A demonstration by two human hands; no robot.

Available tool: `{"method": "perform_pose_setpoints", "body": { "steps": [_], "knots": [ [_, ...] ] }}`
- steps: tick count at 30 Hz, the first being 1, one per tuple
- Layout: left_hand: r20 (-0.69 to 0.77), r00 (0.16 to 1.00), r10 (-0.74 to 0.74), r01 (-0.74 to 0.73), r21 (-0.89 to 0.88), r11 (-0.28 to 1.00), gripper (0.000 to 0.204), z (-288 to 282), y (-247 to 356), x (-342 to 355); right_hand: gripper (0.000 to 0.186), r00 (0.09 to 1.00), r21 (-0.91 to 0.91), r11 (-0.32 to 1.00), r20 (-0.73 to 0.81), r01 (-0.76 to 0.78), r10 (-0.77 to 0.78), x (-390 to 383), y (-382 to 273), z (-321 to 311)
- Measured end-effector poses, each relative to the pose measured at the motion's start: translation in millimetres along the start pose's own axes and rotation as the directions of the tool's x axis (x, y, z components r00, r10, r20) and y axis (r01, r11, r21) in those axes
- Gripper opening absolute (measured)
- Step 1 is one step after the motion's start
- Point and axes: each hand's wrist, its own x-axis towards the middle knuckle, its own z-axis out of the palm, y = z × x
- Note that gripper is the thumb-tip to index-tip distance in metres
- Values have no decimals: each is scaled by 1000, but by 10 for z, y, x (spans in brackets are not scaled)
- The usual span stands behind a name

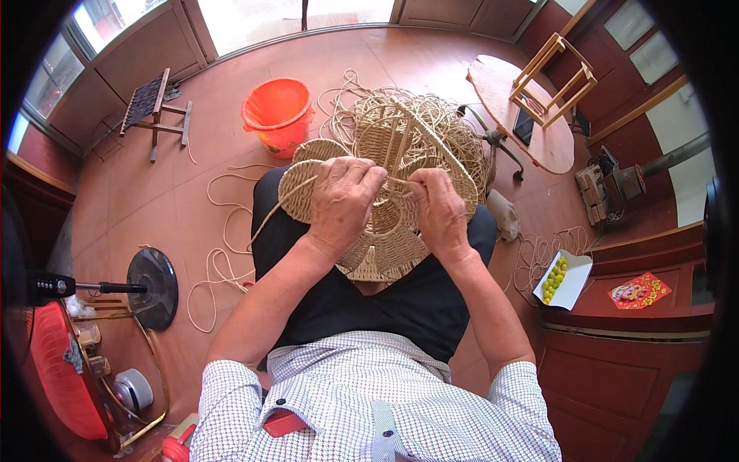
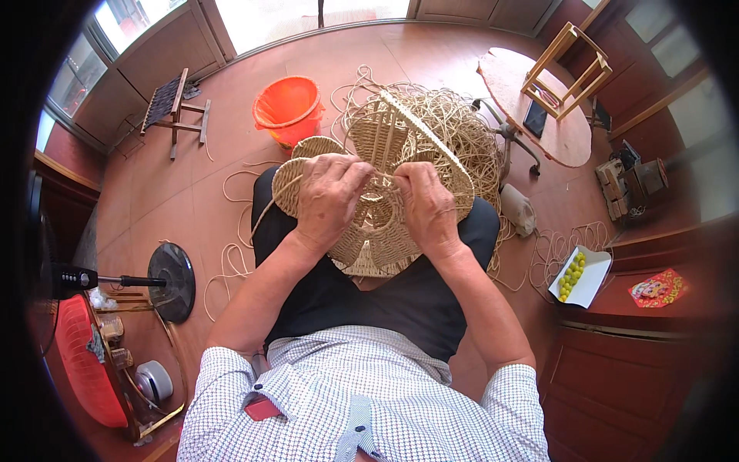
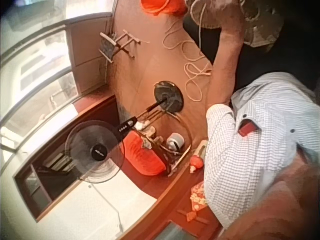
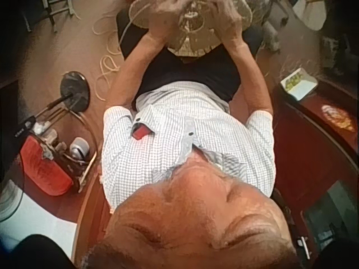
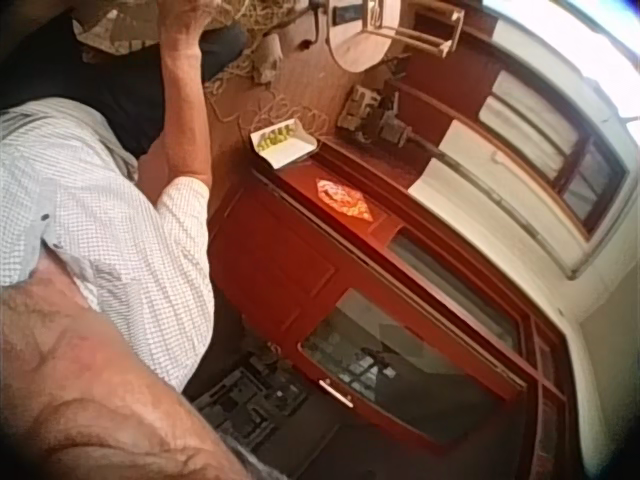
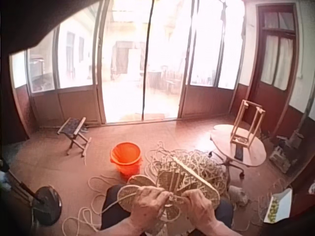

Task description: Manually weave a flower-shaped decorative straw basket using dried fibers.

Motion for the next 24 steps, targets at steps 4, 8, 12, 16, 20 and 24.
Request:
{"method": "perform_pose_setpoints", "body": {
  "steps": [4,8,12,16,20,24],
  "knots": [
    [19,999,-38,39,-72,997,22,112,55,26,9,995,-63,997,-88,49,-54,208,78,-63],
    [-12,1000,-21,21,34,999,20,172,99,60,12,984,-168,982,-142,83,-107,427,82,64],
    [-38,997,60,-54,130,990,22,226,128,25,11,950,-250,939,-145,236,-277,570,197,199],
    [40,998,41,-47,158,986,25,231,151,-4,11,964,-146,969,-150,199,-220,548,123,183],
    [118,992,-47,41,50,998,28,226,159,-19,12,982,-106,987,-132,122,-136,383,120,117],
    [147,987,-62,63,-3,998,28,198,168,29,18,995,-205,975,-25,86,-93,258,78,103]
  ]
}}
